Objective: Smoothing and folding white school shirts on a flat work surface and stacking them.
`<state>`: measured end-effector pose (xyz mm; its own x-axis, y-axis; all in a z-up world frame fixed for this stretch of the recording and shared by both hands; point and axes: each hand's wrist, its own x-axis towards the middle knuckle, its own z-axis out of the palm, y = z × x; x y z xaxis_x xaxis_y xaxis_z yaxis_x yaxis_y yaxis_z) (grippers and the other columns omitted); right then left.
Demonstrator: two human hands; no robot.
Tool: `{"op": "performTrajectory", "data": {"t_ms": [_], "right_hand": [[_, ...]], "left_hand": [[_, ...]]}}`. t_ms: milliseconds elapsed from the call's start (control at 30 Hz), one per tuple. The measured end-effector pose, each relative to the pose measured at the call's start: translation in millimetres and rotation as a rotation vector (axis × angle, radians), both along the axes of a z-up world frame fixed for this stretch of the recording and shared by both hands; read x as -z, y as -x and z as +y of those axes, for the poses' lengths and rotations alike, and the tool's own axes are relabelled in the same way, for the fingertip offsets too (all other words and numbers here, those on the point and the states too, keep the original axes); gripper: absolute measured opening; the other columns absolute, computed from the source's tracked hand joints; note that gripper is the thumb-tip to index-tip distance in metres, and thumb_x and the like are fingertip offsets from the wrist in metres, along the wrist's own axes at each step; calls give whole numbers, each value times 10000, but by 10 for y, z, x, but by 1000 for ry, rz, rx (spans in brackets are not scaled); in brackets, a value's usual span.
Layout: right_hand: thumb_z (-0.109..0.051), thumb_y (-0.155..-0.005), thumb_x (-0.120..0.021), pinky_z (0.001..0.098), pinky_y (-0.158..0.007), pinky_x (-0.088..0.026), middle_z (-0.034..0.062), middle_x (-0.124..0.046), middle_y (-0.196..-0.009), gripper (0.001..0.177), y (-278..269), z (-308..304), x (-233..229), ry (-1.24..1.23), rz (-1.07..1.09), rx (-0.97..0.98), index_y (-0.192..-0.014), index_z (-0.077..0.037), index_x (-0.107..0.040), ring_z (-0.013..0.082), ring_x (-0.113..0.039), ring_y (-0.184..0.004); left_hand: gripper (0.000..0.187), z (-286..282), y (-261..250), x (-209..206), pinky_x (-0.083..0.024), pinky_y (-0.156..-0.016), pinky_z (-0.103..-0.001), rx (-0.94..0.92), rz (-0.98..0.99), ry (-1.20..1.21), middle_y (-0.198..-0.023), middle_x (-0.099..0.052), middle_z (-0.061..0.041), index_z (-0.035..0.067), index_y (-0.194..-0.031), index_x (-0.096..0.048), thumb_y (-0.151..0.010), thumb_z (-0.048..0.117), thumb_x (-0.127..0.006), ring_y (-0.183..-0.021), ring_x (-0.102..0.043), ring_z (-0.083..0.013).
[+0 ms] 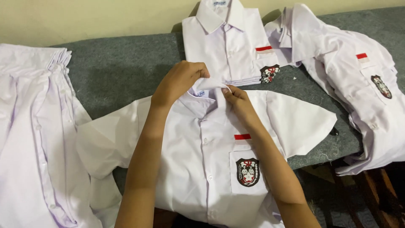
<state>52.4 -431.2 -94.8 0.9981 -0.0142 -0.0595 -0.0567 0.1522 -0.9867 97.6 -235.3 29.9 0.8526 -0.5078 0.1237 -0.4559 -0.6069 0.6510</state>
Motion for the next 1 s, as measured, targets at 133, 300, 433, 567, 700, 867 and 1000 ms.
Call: {"op": "performTrajectory", "data": {"t_ms": [133, 300, 433, 567, 700, 867, 1000], "right_hand": [[-141, -996, -606, 225, -547, -500, 47, -616, -652, 196, 95, -77, -91, -219, 176, -53, -1007, 35, -693, 127, -631, -549], [-280, -901, -727, 204, -462, -387, 8, -559, -546, 284, 262, -9, -606, -196, 258, -94, -704, -84, -668, 89, -541, -458], [-301, -948, -727, 141, -432, -364, -33, -541, -485, 371, 174, -151, -428, -151, 229, -97, -638, -116, -642, 33, -512, -408], [-322, -970, -712, 161, -437, -401, 4, -561, -490, 402, 239, -44, -708, -154, 191, -24, -630, -140, -597, 72, -547, -408], [-337, -1003, -700, 140, -418, -360, -42, -522, -495, 440, 69, -173, -257, -34, 108, 41, -625, -160, -560, 25, -492, -414], [-330, -1003, -700, 144, -415, -365, -25, -526, -485, 433, -34, -238, -131, -34, 70, 92, -631, -148, -575, 31, -493, -405], [-294, -988, -713, 169, -423, -400, 14, -565, -510, 372, -109, -315, -65, -127, 44, 138, -673, -121, -614, 59, -538, -418]], "left_hand": [[213, 87, -107, 81, -566, -771, -405, 49, 34, 58, -837, -757, -92, 123, -866, -691, -1033, 155, -562, -842, -749, -319], [200, 70, -120, 100, -559, -735, -387, 93, 69, 143, -832, -754, -132, 107, -874, -706, -1027, 213, -631, -758, -726, -288], [200, 181, -49, 55, -562, -706, -436, 73, 47, 108, -891, -758, -192, 93, -984, -740, -1020, 274, -665, -804, -734, -387], [590, 368, 47, -186, -580, -851, -480, 45, 213, -97, -1068, -694, -311, -60, -1132, -647, -910, 483, -703, -1020, -701, -415], [582, 431, 62, -118, -653, -734, -328, 2, 527, -41, -983, -739, -316, -207, -1179, -599, -920, 312, -654, -862, -782, -296], [333, 290, -274, 392, -670, -657, -366, 42, 428, 149, -1002, -738, -276, -114, -1166, -670, -1011, 169, -589, -805, -776, -319], [208, 170, -451, 739, -674, -713, -386, 34, 660, 444, -962, -736, -104, 36, -1068, -737, -1007, 204, -631, -804, -732, -207]]}}
